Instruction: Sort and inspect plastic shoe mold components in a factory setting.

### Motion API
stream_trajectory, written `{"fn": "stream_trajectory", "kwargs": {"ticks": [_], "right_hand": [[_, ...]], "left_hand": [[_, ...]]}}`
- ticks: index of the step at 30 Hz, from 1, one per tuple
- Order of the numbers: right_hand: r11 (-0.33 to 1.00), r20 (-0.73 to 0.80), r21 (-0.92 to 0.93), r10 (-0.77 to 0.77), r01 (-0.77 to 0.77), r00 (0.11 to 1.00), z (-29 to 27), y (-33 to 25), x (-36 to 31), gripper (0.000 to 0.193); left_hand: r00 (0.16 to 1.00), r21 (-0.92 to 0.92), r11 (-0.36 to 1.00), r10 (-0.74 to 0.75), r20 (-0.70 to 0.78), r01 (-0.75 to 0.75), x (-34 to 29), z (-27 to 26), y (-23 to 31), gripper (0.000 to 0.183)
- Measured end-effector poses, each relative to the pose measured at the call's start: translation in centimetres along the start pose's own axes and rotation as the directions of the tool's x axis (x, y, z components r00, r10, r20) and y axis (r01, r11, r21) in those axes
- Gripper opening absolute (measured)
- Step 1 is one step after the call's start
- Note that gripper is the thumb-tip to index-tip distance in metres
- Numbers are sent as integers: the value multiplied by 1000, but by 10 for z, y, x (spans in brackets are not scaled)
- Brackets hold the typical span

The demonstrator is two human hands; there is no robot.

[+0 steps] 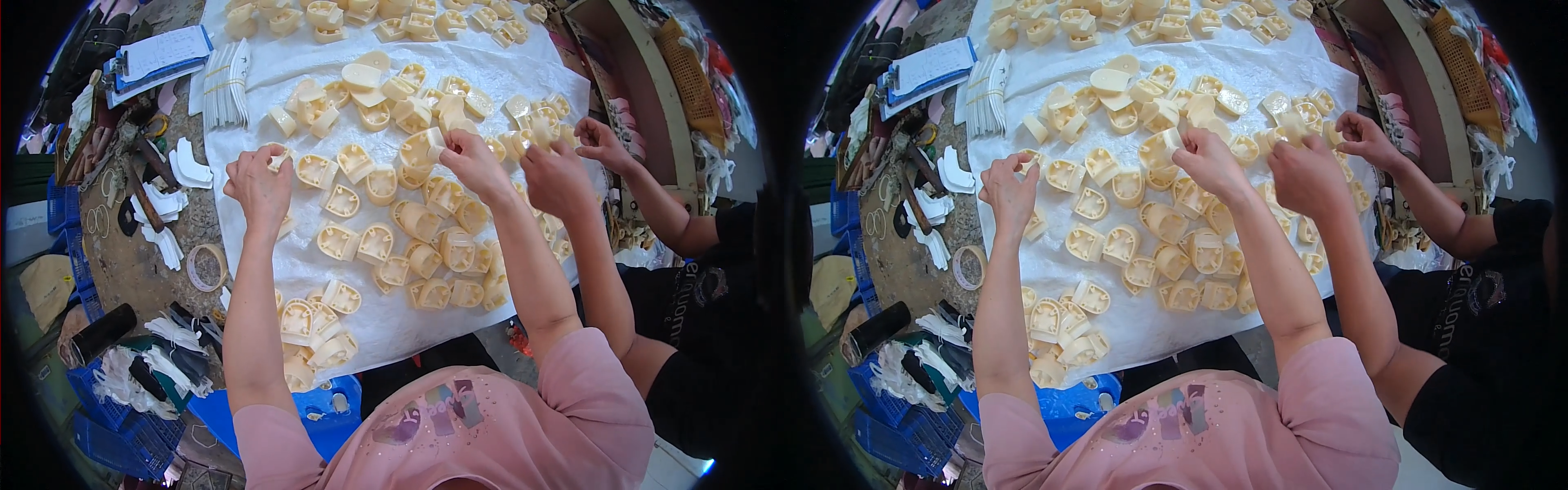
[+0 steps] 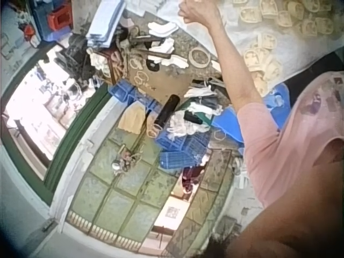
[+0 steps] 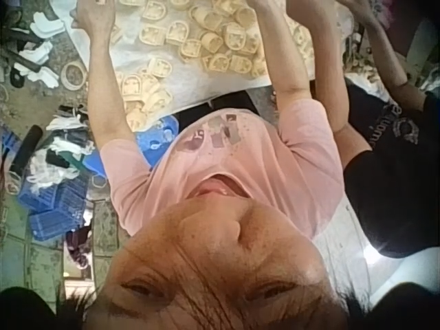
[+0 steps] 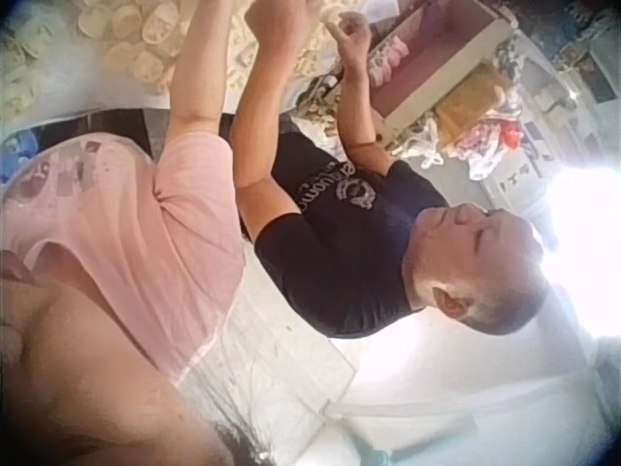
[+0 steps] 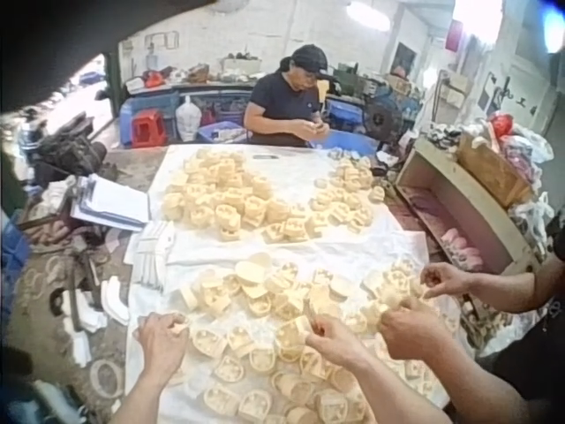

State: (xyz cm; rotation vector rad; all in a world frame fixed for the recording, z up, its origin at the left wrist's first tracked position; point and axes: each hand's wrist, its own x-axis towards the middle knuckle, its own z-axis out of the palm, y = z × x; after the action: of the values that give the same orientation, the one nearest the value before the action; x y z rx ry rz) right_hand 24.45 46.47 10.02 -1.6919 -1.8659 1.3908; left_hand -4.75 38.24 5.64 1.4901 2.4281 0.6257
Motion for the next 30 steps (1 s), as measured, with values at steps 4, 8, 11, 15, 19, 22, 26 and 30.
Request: {"fn": "stream_trajectory", "kwargs": {"ticks": [4,8,11,15,19,22,26,30], "right_hand": [[992,47,102,69,-73,997,-1,19,7,25],[867,49,-498,19,8,999,9,35,11,34],[748,-239,-660,-296,69,925,21,32,-4,39],[873,-104,-486,-9,-43,995,10,26,0,33],[931,13,-354,105,-94,994,-3,21,-1,29],[914,13,-390,-114,110,993,-3,25,-10,29],[926,31,-358,-115,118,993,-10,15,-31,30],[969,12,-231,-89,89,996,-21,29,-50,28]], "left_hand": [[1000,20,1000,-6,28,6,-4,1,1,23],[999,53,998,35,30,-37,-2,6,13,25],[992,58,991,124,-8,-123,5,11,20,29],[984,90,981,176,-36,-172,16,24,35,32],[966,174,953,258,-30,-249,27,37,49,33],[961,243,933,277,-18,-264,37,46,47,32],[961,189,949,268,-62,-253,44,47,44,31],[978,64,984,175,-109,-169,51,22,50,31]]}}
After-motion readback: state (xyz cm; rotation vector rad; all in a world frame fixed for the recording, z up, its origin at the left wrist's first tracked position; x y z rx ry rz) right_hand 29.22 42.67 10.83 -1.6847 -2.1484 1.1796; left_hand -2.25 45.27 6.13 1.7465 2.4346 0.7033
